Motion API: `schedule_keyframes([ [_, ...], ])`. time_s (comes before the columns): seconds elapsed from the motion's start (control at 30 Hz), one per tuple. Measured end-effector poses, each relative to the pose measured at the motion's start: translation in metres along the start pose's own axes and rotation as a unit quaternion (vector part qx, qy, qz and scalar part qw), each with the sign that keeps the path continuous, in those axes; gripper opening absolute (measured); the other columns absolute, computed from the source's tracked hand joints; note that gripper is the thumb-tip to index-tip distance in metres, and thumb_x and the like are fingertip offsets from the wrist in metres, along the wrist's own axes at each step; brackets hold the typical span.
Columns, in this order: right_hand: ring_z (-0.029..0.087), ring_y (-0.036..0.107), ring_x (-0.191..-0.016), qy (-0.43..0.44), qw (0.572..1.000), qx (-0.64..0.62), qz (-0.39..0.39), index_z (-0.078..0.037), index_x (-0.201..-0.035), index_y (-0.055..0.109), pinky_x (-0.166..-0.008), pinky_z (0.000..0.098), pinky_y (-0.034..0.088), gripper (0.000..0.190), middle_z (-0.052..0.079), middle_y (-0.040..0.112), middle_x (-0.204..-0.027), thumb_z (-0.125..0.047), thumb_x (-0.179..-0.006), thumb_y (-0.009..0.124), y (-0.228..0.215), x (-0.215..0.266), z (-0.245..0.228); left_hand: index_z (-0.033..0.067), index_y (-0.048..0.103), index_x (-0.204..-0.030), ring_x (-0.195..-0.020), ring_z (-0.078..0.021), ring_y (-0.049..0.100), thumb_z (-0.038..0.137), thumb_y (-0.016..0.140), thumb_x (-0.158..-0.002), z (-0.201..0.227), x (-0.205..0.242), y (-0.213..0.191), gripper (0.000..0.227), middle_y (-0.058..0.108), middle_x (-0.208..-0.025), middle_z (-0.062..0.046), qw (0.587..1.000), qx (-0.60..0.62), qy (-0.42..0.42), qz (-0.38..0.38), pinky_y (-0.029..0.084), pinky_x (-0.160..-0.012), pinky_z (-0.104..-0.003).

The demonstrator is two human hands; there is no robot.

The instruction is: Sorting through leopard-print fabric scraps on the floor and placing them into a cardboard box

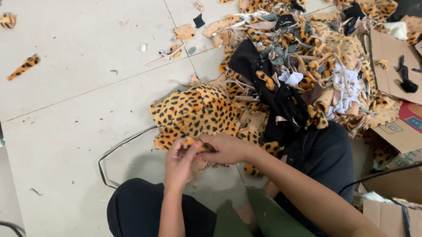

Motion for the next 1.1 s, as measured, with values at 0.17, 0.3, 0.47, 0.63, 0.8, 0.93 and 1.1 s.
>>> schedule_keyframes([
  [0.17,0.026,0.066,-0.078,0.049,0.994,-0.085,0.041,0.0,-0.105,0.065,-0.071,0.0379,0.053,0.027,0.014,0.065,-0.081,-0.026,-0.099,0.068,-0.004,-0.006,0.045,0.0095,0.056,-0.083,-0.066,-0.0132,0.067,0.006,0.078,-0.083,0.001,-0.018,-0.034,0.022,0.06,-0.076,-0.002,0.985,0.154,-0.045,0.063,0.061,-0.063,-0.022],
  [0.3,0.019,0.063,-0.082,0.073,0.974,-0.179,0.114,0.0,-0.104,0.065,-0.074,0.0314,0.053,0.021,0.007,0.058,-0.085,-0.02,-0.099,0.071,-0.004,-0.017,0.083,0.0122,0.051,-0.087,-0.069,-0.0147,0.067,0.001,0.073,-0.08,-0.04,-0.046,-0.056,0.026,0.061,-0.082,-0.003,0.964,0.227,-0.067,0.123,0.061,-0.065,-0.023],
  [0.47,0.021,0.07,-0.091,0.122,0.95,-0.239,0.161,-0.001,-0.118,0.061,-0.085,0.0349,0.058,0.03,0.009,0.057,-0.099,-0.02,-0.098,0.071,-0.002,-0.016,0.085,0.0116,0.048,-0.11,-0.076,-0.0152,0.064,-0.002,0.07,-0.078,-0.034,-0.044,-0.054,0.042,0.059,-0.095,-0.007,0.969,0.168,-0.081,0.162,0.059,-0.066,-0.023],
  [0.63,0.021,0.073,-0.09,0.145,0.944,-0.218,0.201,-0.002,-0.115,0.067,-0.083,0.0344,0.059,0.028,0.011,0.065,-0.092,-0.025,-0.099,0.07,-0.003,-0.019,0.095,0.0064,0.055,-0.114,-0.084,-0.0194,0.06,-0.002,0.063,-0.078,-0.039,-0.044,-0.062,0.038,0.06,-0.1,-0.013,0.983,0.048,-0.113,0.14,0.056,-0.071,-0.03],
  [0.8,0.019,0.07,-0.078,0.145,0.944,-0.158,0.25,-0.002,-0.114,0.068,-0.072,0.0305,0.06,0.023,0.013,0.069,-0.081,-0.02,-0.101,0.065,-0.005,-0.023,0.11,0.0057,0.063,-0.116,-0.096,-0.0273,0.068,0.009,0.069,-0.084,-0.036,-0.041,-0.053,0.033,0.065,-0.108,-0.019,0.981,-0.059,-0.151,0.108,0.059,-0.083,-0.041],
  [0.93,0.018,0.075,-0.081,0.153,0.947,-0.101,0.263,-0.004,-0.116,0.069,-0.071,0.0314,0.061,0.027,0.011,0.07,-0.086,-0.025,-0.099,0.069,-0.011,-0.013,0.085,0.0153,0.069,-0.109,-0.102,-0.0263,0.068,0.015,0.075,-0.08,-0.053,-0.051,-0.055,0.03,0.068,-0.108,-0.009,0.968,-0.174,-0.14,0.111,0.057,-0.08,-0.04],
  [1.1,0.025,0.073,-0.078,0.095,0.948,0.039,0.3,-0.001,-0.112,0.068,-0.065,0.0329,0.061,0.02,0.016,0.068,-0.088,-0.018,-0.101,0.068,-0.015,-0.012,0.061,0.0148,0.071,-0.1,-0.111,-0.0332,0.066,0.007,0.063,-0.091,-0.044,-0.048,-0.045,0.015,0.069,-0.109,-0.01,0.967,-0.212,-0.115,0.08,0.055,-0.085,-0.045],
])
Point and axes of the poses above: each hand's wrist, its own x-axis away from the middle knuckle, its own y-axis out of the palm, z = x × y, the point moved 5 cm from there along -x, towards the middle knuckle
